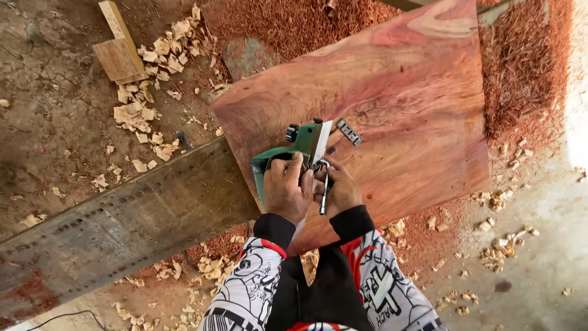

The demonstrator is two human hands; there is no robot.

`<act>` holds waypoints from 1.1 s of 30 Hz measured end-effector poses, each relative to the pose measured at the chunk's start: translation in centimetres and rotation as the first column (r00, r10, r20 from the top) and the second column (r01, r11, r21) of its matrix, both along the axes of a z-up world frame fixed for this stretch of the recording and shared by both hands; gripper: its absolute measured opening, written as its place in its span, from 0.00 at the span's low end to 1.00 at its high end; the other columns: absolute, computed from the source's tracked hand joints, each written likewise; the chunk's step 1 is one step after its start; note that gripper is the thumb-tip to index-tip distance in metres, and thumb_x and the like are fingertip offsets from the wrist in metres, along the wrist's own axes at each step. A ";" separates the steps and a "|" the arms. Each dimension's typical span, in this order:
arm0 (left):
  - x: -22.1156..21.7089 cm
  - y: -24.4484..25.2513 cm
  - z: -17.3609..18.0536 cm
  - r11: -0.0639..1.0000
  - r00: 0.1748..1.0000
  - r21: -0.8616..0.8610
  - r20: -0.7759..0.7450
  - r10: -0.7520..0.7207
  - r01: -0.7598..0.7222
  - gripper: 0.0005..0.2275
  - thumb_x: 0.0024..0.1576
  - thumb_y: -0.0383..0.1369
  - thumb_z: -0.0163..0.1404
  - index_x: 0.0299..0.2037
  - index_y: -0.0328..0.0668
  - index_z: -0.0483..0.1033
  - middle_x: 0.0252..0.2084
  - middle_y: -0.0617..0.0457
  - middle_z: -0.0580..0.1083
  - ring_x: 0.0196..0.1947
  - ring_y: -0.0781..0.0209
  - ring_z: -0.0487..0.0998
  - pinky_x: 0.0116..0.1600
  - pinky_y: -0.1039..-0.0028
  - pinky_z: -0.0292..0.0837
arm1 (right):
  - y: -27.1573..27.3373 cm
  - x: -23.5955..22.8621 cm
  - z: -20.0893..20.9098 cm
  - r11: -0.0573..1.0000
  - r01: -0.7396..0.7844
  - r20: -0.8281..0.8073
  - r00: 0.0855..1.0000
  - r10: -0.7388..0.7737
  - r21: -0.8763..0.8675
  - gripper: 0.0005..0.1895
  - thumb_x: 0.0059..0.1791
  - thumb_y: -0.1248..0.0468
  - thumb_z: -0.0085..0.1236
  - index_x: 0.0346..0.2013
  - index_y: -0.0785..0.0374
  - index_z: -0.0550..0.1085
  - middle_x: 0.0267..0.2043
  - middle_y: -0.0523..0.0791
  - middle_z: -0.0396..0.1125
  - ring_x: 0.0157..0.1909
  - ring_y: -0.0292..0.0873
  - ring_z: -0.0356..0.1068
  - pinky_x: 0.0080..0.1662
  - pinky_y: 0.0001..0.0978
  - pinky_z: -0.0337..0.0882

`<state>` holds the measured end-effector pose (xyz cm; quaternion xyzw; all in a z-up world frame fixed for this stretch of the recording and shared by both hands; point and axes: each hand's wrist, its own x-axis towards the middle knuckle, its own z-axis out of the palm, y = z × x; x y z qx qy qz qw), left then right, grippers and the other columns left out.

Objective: Adjusting the blades of an electric hand planer using a socket wrench.

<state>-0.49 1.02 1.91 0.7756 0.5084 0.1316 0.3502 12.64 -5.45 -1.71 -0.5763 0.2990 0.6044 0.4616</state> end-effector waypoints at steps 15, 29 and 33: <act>-0.7 -0.3 -0.5 1.000 1.000 0.002 0.023 -0.013 0.013 0.20 0.60 0.34 0.57 0.62 0.37 0.74 0.45 0.48 0.68 0.42 0.47 0.69 0.45 0.58 0.67 | -1.0 1.5 -3.1 0.989 0.126 -0.475 0.867 -0.149 -0.081 0.21 0.58 0.47 0.43 0.23 0.50 0.66 0.15 0.32 0.48 0.15 0.30 0.45 0.21 0.24 0.49; -0.2 0.2 -0.8 1.000 0.998 -0.015 0.059 0.019 -0.019 0.20 0.57 0.33 0.61 0.59 0.38 0.76 0.43 0.48 0.71 0.40 0.46 0.72 0.43 0.58 0.68 | 1.5 -0.9 -0.7 0.973 -0.005 -0.214 0.976 -0.045 -0.229 0.27 0.58 0.40 0.35 0.19 0.48 0.57 0.11 0.35 0.42 0.11 0.37 0.38 0.19 0.34 0.40; -0.2 0.2 -1.0 1.000 0.999 -0.014 0.035 0.010 -0.010 0.19 0.57 0.33 0.61 0.59 0.38 0.77 0.43 0.47 0.70 0.40 0.46 0.72 0.43 0.58 0.68 | 0.4 -2.3 -1.9 0.966 -0.034 -0.108 0.994 0.006 -0.255 0.29 0.57 0.39 0.33 0.17 0.49 0.52 0.11 0.36 0.41 0.10 0.40 0.37 0.18 0.36 0.39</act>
